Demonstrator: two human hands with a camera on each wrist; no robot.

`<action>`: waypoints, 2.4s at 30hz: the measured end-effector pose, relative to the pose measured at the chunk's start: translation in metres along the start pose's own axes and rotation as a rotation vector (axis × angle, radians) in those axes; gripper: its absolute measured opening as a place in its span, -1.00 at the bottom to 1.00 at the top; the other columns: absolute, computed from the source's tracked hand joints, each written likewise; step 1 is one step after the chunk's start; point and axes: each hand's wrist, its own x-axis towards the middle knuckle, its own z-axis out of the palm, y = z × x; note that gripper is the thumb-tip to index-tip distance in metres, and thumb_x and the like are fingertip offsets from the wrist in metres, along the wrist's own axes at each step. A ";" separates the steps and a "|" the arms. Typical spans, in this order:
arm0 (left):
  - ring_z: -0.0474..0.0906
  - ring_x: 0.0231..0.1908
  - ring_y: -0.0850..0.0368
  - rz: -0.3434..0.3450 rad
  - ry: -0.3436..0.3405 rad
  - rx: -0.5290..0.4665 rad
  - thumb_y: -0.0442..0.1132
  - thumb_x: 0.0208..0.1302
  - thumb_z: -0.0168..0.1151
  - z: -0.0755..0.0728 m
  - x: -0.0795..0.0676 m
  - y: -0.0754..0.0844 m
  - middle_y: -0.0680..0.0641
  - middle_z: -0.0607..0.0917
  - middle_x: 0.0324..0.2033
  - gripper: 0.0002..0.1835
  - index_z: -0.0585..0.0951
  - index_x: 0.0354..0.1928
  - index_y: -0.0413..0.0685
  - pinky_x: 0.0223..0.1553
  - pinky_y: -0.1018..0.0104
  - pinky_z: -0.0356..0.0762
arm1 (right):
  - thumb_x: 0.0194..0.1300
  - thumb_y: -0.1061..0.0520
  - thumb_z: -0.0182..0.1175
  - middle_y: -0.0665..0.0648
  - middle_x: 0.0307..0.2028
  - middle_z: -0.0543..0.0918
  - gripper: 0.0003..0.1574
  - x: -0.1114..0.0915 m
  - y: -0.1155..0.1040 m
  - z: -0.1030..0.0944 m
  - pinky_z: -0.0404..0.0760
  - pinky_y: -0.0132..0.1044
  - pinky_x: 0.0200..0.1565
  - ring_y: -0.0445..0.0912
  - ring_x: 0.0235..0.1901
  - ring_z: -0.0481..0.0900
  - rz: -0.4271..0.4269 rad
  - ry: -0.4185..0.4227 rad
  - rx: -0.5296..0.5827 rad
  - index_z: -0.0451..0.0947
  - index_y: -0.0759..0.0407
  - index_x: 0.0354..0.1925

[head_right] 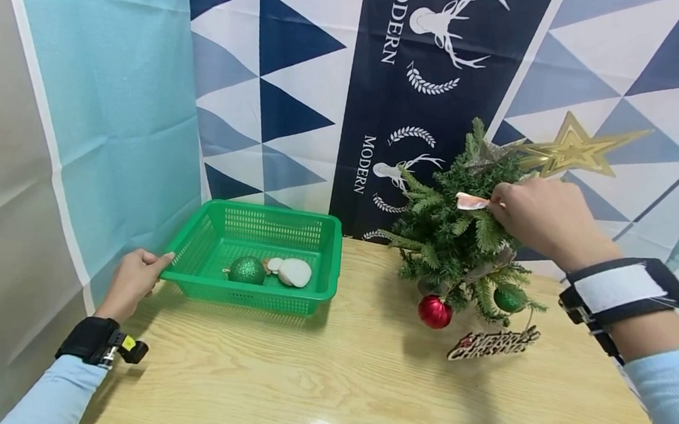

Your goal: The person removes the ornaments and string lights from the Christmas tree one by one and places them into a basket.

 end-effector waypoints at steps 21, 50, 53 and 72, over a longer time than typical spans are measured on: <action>0.28 -0.63 0.09 -0.021 0.006 0.013 0.01 0.62 0.06 0.002 0.005 0.001 -0.06 0.41 -0.57 -0.57 0.39 0.06 -0.30 -0.52 0.16 0.29 | 0.28 0.23 0.33 0.12 -0.46 0.76 -0.84 0.014 -0.044 -0.008 0.21 -0.23 -0.78 -0.25 -0.77 0.33 -0.199 0.293 0.031 0.74 0.18 -0.15; 0.26 -0.63 0.10 -0.028 0.015 0.035 0.00 0.62 0.06 0.005 0.005 0.003 -0.09 0.42 -0.49 -0.61 0.38 0.03 -0.26 -0.52 0.17 0.27 | 0.34 0.20 0.34 0.04 -0.49 0.73 -0.84 0.030 -0.077 0.008 0.19 -0.22 -0.76 -0.23 -0.76 0.28 -0.194 0.197 0.085 0.76 0.09 -0.11; 0.23 -0.63 0.09 -0.028 0.012 0.036 0.00 0.63 0.04 0.004 0.006 0.003 -0.09 0.40 -0.50 -0.61 0.37 0.04 -0.26 -0.52 0.17 0.25 | 0.36 0.18 0.32 0.04 -0.48 0.73 -0.85 0.033 -0.081 0.009 0.21 -0.22 -0.76 -0.23 -0.75 0.30 -0.199 0.188 0.089 0.76 0.08 -0.11; 0.25 -0.64 0.10 -0.031 0.018 0.025 0.00 0.62 0.05 0.006 0.008 0.003 -0.09 0.43 -0.48 -0.61 0.37 0.01 -0.25 -0.54 0.17 0.26 | 0.39 0.18 0.28 0.02 -0.36 0.78 -0.89 0.055 -0.116 0.022 0.29 -0.23 -0.71 -0.23 -0.70 0.40 -0.249 0.189 0.127 0.74 0.08 -0.18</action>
